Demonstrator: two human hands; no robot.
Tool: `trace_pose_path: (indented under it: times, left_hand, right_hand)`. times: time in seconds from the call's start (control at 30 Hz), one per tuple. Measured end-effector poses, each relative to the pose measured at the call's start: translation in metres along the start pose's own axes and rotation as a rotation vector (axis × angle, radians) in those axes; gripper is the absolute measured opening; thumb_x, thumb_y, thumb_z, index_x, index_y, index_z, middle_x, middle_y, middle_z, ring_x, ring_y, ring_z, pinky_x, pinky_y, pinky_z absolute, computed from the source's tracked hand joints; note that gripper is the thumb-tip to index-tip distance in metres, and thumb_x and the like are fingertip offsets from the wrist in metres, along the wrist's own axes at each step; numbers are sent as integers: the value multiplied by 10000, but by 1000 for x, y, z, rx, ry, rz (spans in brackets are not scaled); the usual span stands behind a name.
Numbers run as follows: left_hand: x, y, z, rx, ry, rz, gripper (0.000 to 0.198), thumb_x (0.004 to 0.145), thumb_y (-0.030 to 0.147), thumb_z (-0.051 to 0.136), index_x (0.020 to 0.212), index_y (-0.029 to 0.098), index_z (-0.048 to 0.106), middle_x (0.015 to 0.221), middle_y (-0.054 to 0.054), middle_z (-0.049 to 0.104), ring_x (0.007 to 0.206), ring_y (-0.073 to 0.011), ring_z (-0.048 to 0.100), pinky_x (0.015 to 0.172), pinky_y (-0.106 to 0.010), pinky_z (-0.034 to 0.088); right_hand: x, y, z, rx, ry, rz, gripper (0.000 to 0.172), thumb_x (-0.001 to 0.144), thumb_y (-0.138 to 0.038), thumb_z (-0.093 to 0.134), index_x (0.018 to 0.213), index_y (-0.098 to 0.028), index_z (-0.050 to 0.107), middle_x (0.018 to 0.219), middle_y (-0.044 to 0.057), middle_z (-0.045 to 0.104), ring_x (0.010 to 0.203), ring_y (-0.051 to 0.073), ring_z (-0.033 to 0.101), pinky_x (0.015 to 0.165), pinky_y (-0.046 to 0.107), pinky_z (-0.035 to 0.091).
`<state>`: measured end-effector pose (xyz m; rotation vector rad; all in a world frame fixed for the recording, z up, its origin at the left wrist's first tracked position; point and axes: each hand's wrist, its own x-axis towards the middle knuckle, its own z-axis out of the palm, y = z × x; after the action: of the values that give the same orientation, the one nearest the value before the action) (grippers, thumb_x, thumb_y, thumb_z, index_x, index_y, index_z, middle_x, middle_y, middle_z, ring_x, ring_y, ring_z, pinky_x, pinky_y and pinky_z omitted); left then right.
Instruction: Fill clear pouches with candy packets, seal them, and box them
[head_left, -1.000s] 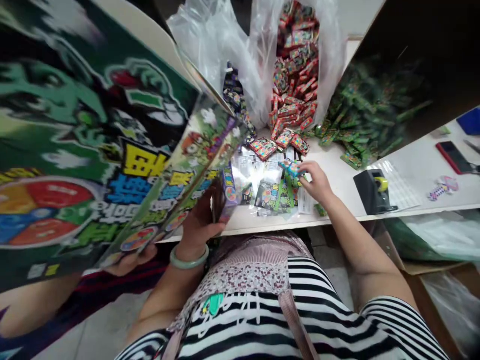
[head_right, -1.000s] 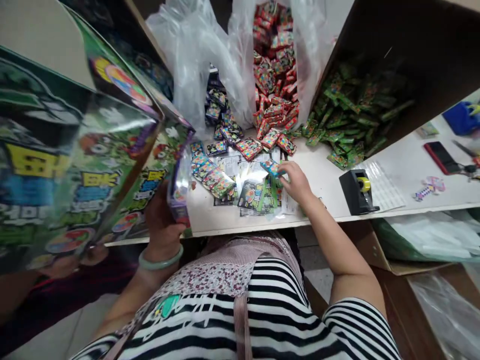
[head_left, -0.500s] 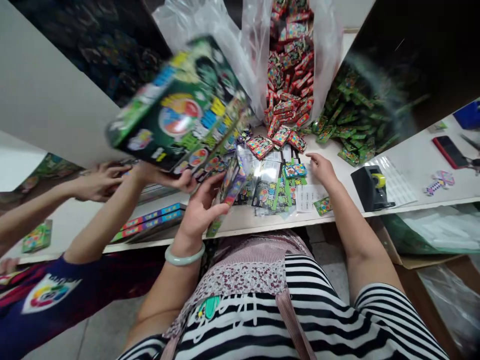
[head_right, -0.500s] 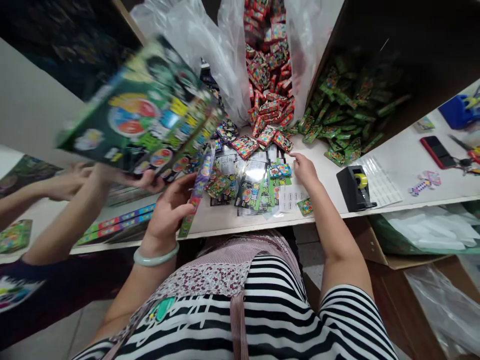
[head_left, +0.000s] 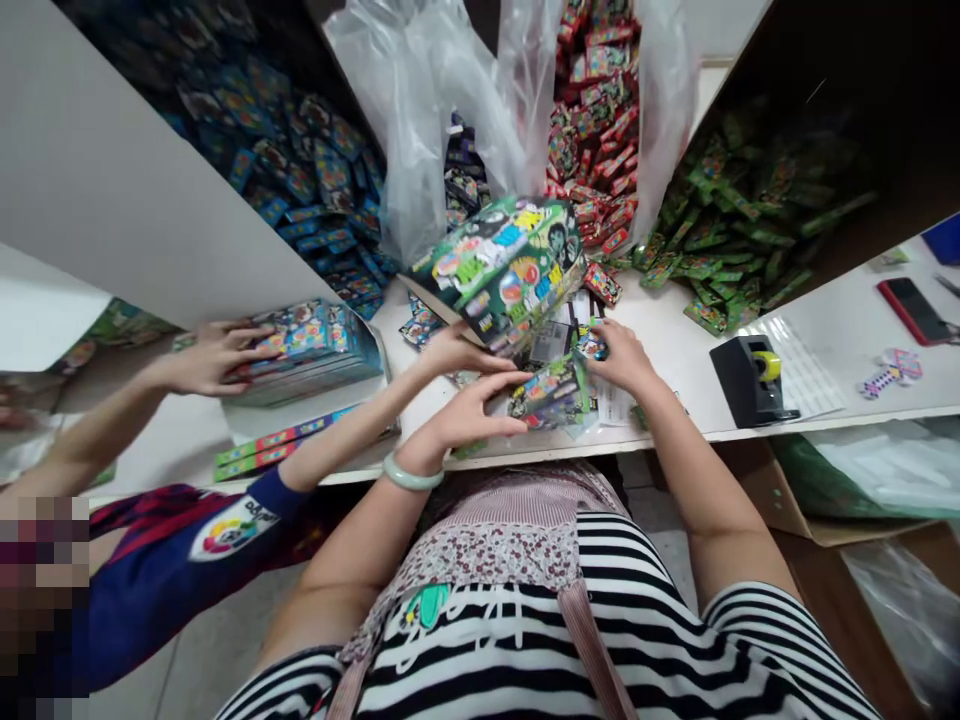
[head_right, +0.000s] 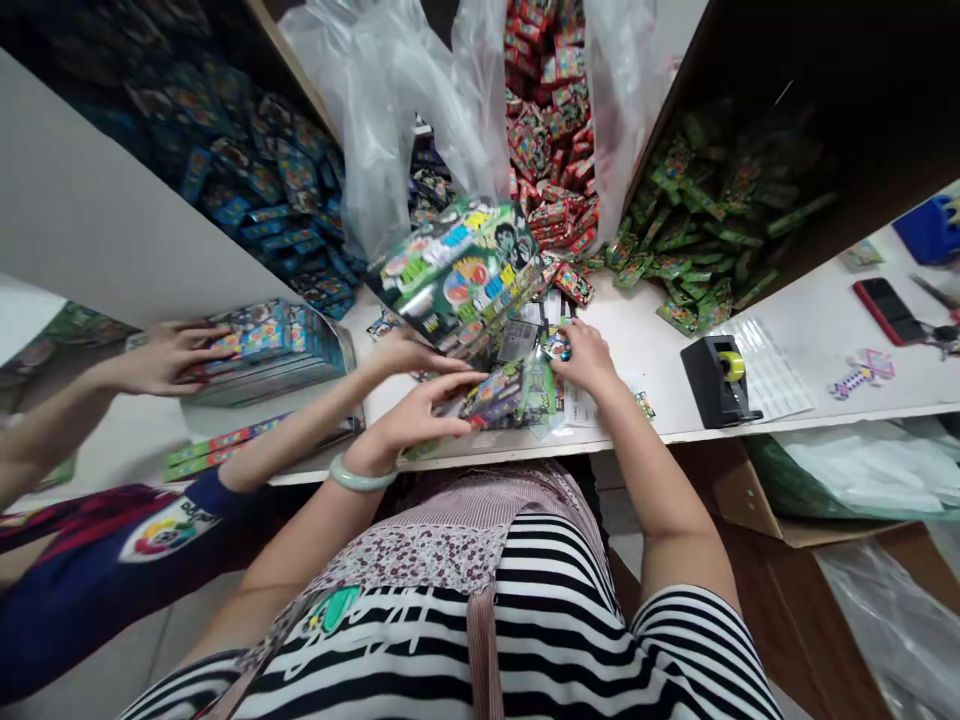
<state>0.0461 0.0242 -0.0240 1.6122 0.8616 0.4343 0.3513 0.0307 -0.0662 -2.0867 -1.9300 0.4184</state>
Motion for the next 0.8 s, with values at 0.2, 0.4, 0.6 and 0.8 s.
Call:
trace_pose_path:
  times: [0.2, 0.4, 0.6, 0.8]
  left_hand:
    - [-13, -11, 17, -121, -13, -58, 861, 706, 572, 808, 1447, 228, 535, 1418, -116, 588, 1335, -343, 524, 1175, -486, 376]
    - [-20, -5, 17, -172, -201, 159, 919, 680, 541, 854, 1476, 247, 500, 1446, -133, 553, 1348, -346, 523, 1181, -489, 379]
    - [-10, 4, 30, 278, 110, 333, 879, 707, 564, 834, 1453, 240, 499, 1370, -140, 525, 1313, -331, 515, 1159, -540, 403]
    - [-10, -8, 40, 487, 214, 401, 891, 737, 564, 807, 1482, 234, 448, 1337, -148, 508, 1273, -328, 510, 1122, -543, 427]
  right_hand:
    - [-40, 38, -22, 334, 289, 1, 627, 726, -373, 711, 1324, -265, 559, 1522, 138, 486, 1393, 341, 468, 1065, 546, 448]
    - [-81, 18, -57, 582, 274, -184, 723, 741, -396, 753, 1402, -314, 469, 1492, 114, 482, 1370, 304, 507, 993, 455, 537]
    - [-107, -12, -102, 382, 225, -357, 668, 806, -343, 710, 1433, -364, 482, 1517, 97, 468, 1436, 347, 434, 1087, 540, 491]
    - [-119, -16, -113, 215, 90, -447, 702, 818, -296, 701, 1473, -369, 459, 1506, 98, 459, 1415, 356, 448, 1172, 576, 406]
